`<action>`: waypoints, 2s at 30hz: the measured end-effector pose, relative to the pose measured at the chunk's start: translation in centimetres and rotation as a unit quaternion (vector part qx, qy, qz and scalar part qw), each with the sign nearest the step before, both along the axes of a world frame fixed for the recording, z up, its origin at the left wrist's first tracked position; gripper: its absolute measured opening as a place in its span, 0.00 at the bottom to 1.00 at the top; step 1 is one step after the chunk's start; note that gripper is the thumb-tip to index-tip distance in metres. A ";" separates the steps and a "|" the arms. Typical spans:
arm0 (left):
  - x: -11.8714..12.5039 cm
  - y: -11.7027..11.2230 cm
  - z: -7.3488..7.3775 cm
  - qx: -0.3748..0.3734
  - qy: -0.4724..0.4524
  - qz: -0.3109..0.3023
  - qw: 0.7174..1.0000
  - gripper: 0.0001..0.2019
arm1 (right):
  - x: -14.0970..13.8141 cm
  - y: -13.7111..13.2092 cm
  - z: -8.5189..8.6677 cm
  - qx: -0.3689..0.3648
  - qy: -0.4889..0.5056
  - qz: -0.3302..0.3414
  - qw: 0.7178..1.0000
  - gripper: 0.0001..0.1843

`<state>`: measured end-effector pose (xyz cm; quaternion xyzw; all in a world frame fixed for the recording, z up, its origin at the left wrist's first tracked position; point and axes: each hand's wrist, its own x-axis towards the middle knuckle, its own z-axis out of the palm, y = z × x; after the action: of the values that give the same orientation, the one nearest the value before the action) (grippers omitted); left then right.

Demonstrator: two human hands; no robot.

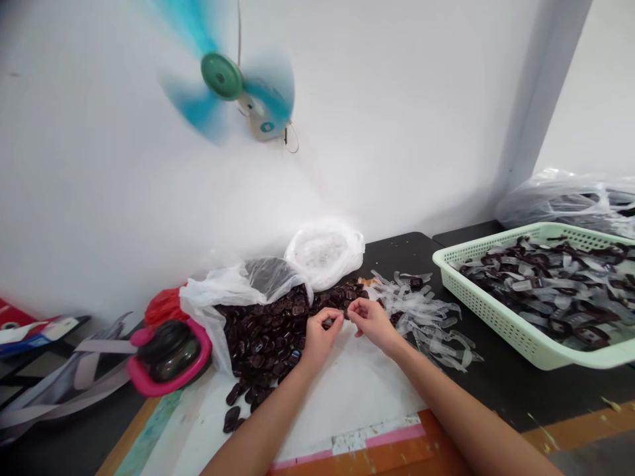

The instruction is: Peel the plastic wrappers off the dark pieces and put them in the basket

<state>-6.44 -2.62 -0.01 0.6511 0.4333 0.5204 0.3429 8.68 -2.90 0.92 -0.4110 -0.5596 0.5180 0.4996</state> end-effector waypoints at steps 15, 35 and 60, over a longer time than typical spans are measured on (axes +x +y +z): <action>-0.1 -0.3 0.4 -0.122 -0.103 -0.020 0.987 0.17 | 0.1 -0.6 0.8 -0.038 0.051 0.012 0.998 0.18; 0.0 0.3 0.0 -0.092 -0.067 0.011 0.993 0.13 | -0.2 0.2 -0.4 0.047 -0.024 -0.023 0.998 0.14; 0.2 0.7 -0.5 -0.150 -0.174 0.042 0.972 0.19 | 0.3 -0.6 0.0 0.330 -0.449 -0.132 0.820 0.08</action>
<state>-6.28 -1.90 -0.48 0.4729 0.4675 0.5683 0.4846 8.98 -3.48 0.89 -0.4783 -0.8000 -0.0108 0.3621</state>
